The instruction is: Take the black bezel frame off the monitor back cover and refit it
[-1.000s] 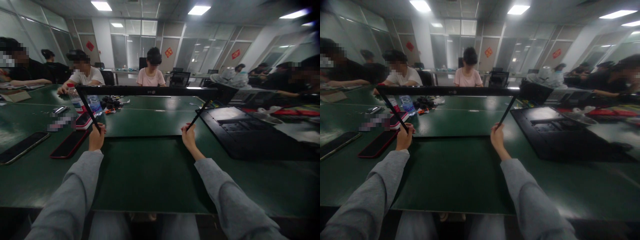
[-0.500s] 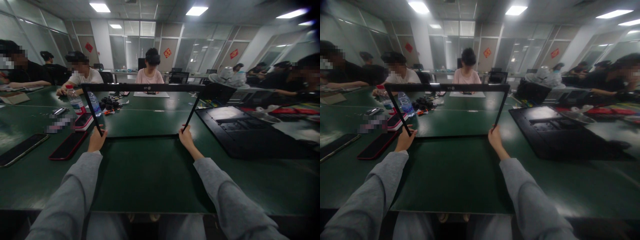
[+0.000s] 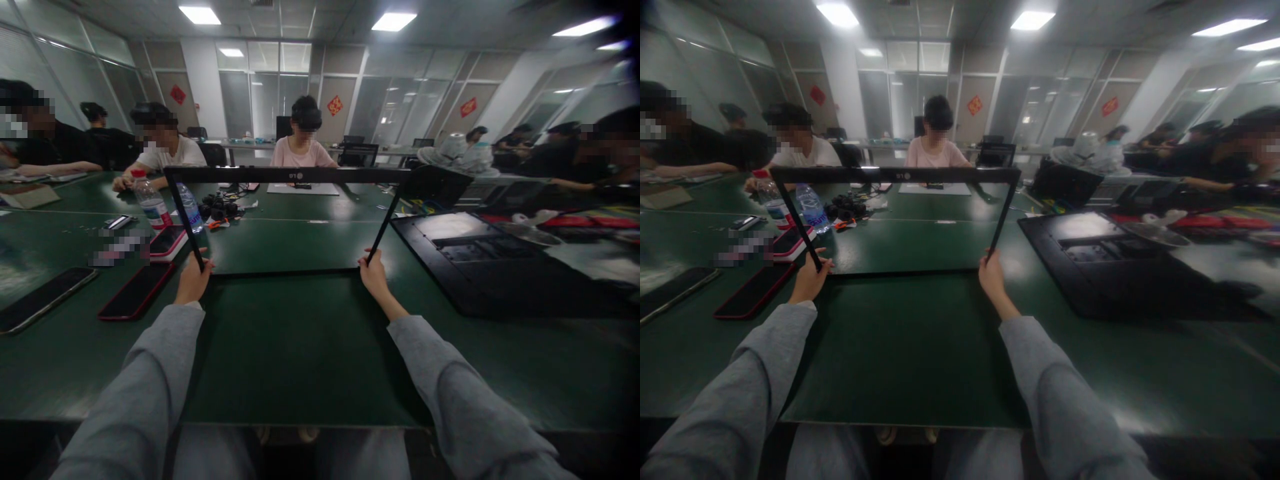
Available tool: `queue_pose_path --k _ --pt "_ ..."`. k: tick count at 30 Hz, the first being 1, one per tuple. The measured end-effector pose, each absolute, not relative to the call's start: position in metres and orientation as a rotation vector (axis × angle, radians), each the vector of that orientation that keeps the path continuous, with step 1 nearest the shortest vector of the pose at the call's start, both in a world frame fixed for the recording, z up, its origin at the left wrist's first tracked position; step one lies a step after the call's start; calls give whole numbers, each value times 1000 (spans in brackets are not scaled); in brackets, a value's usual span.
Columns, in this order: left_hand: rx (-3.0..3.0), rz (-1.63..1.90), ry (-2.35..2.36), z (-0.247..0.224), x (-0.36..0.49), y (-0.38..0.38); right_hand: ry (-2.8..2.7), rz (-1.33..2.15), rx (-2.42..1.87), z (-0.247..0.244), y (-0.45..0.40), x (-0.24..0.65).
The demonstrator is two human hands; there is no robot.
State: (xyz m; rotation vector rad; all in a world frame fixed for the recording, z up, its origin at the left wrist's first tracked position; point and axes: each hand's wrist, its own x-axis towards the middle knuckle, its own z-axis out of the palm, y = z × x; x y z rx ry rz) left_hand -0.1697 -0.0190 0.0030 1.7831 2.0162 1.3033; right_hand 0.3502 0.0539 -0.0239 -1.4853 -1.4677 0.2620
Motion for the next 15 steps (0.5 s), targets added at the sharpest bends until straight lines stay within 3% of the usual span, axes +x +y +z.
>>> queue_pose_path --k 15 --pt "1799 1217 2045 3 -169 -20 -1492 254 -1481 -26 54 351"
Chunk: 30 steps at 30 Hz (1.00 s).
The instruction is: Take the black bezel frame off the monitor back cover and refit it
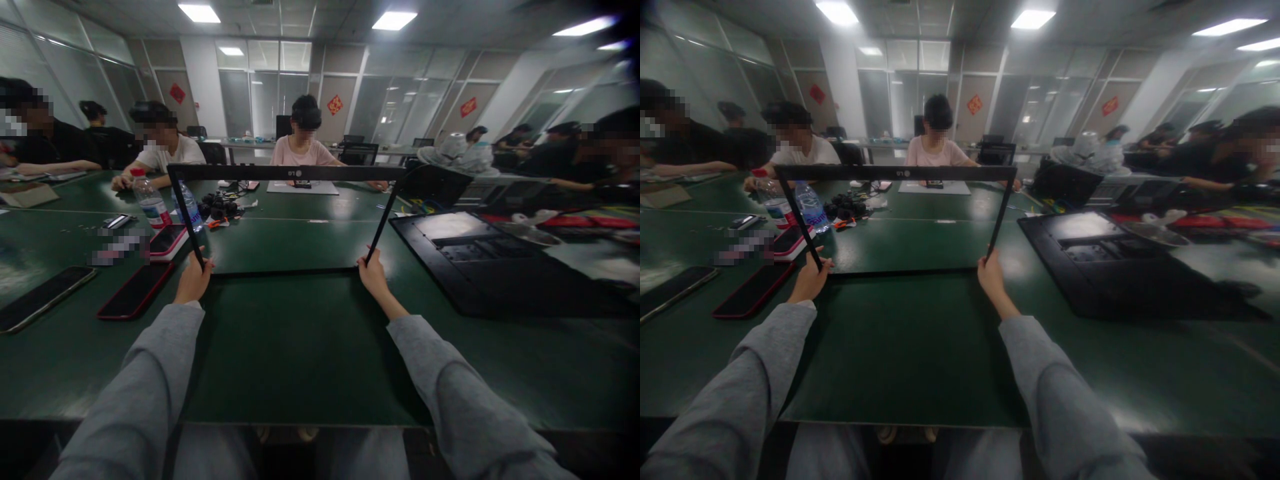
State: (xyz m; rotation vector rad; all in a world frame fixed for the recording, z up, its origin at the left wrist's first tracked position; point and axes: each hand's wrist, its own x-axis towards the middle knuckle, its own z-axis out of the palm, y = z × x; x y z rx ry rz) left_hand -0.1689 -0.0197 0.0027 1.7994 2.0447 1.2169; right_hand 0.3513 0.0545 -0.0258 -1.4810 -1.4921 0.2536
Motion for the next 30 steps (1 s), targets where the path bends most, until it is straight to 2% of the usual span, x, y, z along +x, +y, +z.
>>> queue_pose_path --k 10,19,30 --pt "1757 1159 2135 7 -166 -25 -1557 245 -1504 -27 55 351" --pt "1686 898 2442 11 -162 -28 -1531 275 -1562 -21 51 347" --pt "1742 669 2503 5 -173 -24 -1535 258 -1519 -34 64 356"
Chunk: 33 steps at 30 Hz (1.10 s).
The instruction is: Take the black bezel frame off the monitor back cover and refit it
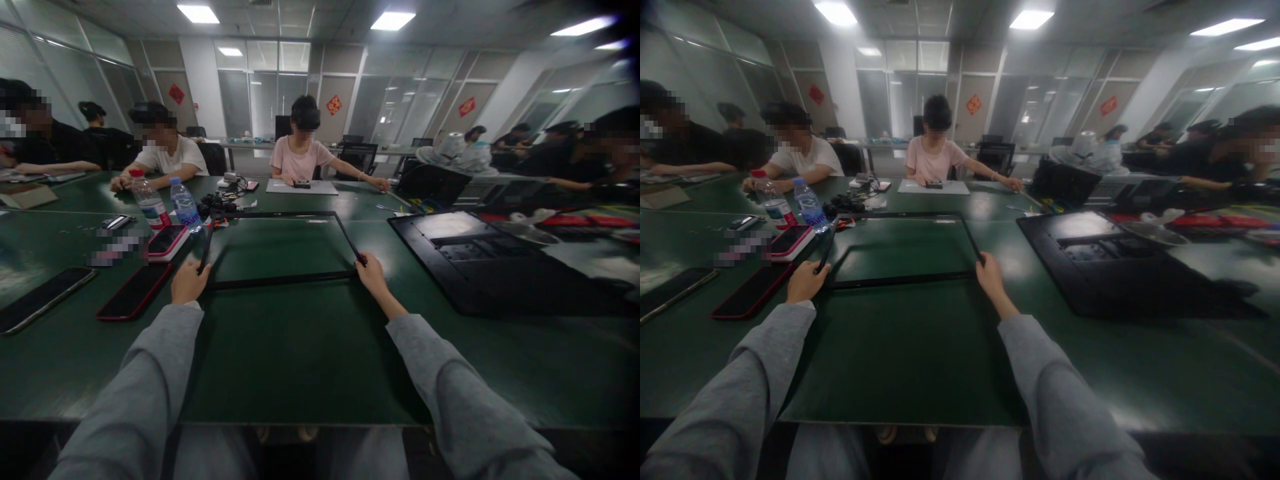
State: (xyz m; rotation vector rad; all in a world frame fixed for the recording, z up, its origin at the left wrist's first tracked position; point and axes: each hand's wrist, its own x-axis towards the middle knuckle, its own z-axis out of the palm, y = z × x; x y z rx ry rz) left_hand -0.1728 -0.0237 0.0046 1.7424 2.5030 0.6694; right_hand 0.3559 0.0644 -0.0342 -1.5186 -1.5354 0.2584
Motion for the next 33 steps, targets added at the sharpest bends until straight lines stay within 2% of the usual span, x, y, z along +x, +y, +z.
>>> queue_pose_path --k 18,33 --pt "1770 551 2545 3 -173 -24 -1711 31 -1697 -43 73 363" --pt "1778 540 2532 2 -175 -23 -1714 40 -1695 -42 73 363"
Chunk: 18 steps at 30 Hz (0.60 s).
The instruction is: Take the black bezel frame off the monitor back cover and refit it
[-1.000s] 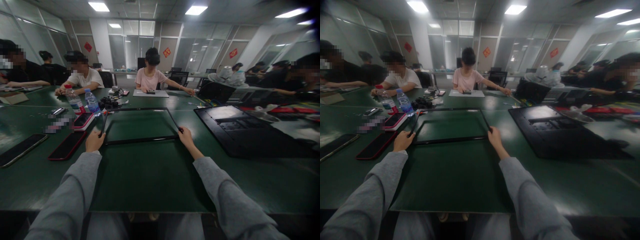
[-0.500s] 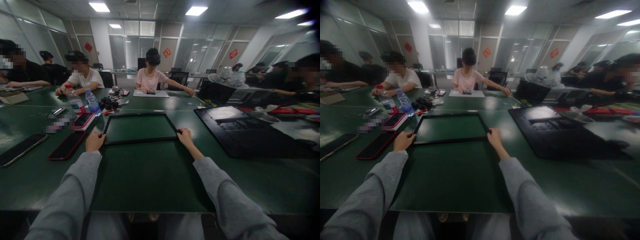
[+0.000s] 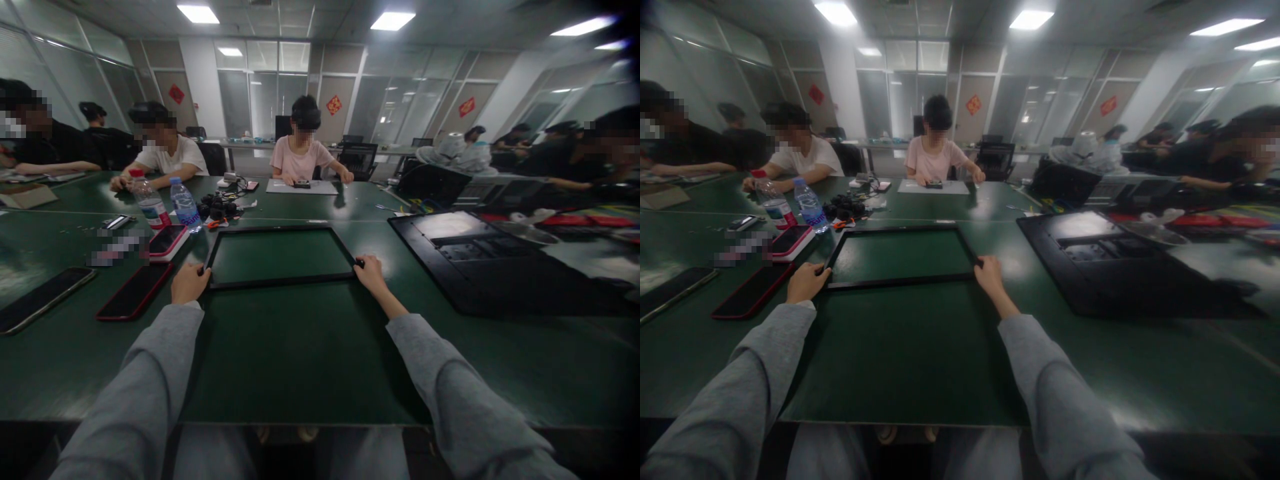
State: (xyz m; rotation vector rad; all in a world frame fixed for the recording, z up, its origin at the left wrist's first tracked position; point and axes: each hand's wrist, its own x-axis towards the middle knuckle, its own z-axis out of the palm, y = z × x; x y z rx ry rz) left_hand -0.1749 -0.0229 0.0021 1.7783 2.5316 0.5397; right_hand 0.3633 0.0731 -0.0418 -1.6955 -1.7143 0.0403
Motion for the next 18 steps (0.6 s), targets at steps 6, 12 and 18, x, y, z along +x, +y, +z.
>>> queue_pose_path --k 6,12,18 --pt "1751 543 2541 5 -172 -25 -1706 69 -1703 -37 69 361" --pt "1767 534 2549 6 -171 -25 -1696 67 -1713 -39 71 362" --pt "1772 533 2543 4 -173 -24 -1698 59 -1691 -40 73 364"
